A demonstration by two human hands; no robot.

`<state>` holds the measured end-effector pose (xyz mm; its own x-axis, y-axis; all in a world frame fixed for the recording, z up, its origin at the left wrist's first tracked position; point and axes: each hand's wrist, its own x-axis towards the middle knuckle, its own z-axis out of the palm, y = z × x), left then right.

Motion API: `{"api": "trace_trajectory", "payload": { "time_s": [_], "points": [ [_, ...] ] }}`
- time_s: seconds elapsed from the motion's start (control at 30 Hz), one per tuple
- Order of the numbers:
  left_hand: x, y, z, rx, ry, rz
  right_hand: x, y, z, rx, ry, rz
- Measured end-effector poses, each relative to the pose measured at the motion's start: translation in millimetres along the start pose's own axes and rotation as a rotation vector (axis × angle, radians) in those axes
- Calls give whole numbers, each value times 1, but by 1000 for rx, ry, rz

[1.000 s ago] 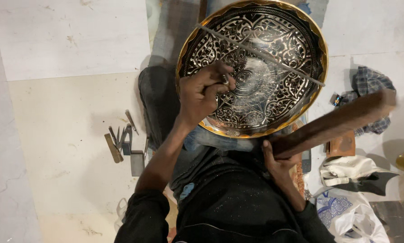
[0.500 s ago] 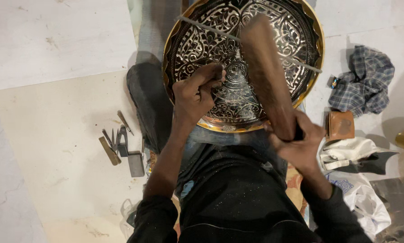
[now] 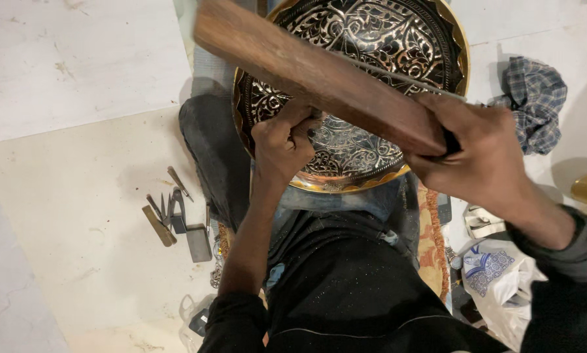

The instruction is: The person is sitting on the floor, holding a metal chisel against a decorative metal plate and striking it with a wooden mallet to create intricate patterns. The person repeatedly repositions the chisel and strikes it to continue the engraving process.

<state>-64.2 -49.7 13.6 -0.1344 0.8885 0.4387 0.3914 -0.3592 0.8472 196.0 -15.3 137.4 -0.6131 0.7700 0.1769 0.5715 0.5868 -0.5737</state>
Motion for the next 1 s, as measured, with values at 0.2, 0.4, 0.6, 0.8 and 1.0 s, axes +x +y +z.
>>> {"api": "trace_trajectory", "payload": {
  "time_s": [0.2, 0.4, 0.6, 0.8, 1.0],
  "points": [
    [-2, -6, 1, 161, -33, -52, 16, -7, -24, -284, -265, 57],
    [-2, -7, 4, 42, -2, 0, 25, -9, -27, -245, -285, 53],
    [3, -1, 3, 6, -7, 12, 21, 4, -24, -288, -285, 47],
    [5, -2, 4, -10, -5, -3, 26, -1, -24, -315, -290, 75],
    [8, -5, 2, 66, -8, 3, 38, -6, -28, -406, -396, 98]
  ]
}}
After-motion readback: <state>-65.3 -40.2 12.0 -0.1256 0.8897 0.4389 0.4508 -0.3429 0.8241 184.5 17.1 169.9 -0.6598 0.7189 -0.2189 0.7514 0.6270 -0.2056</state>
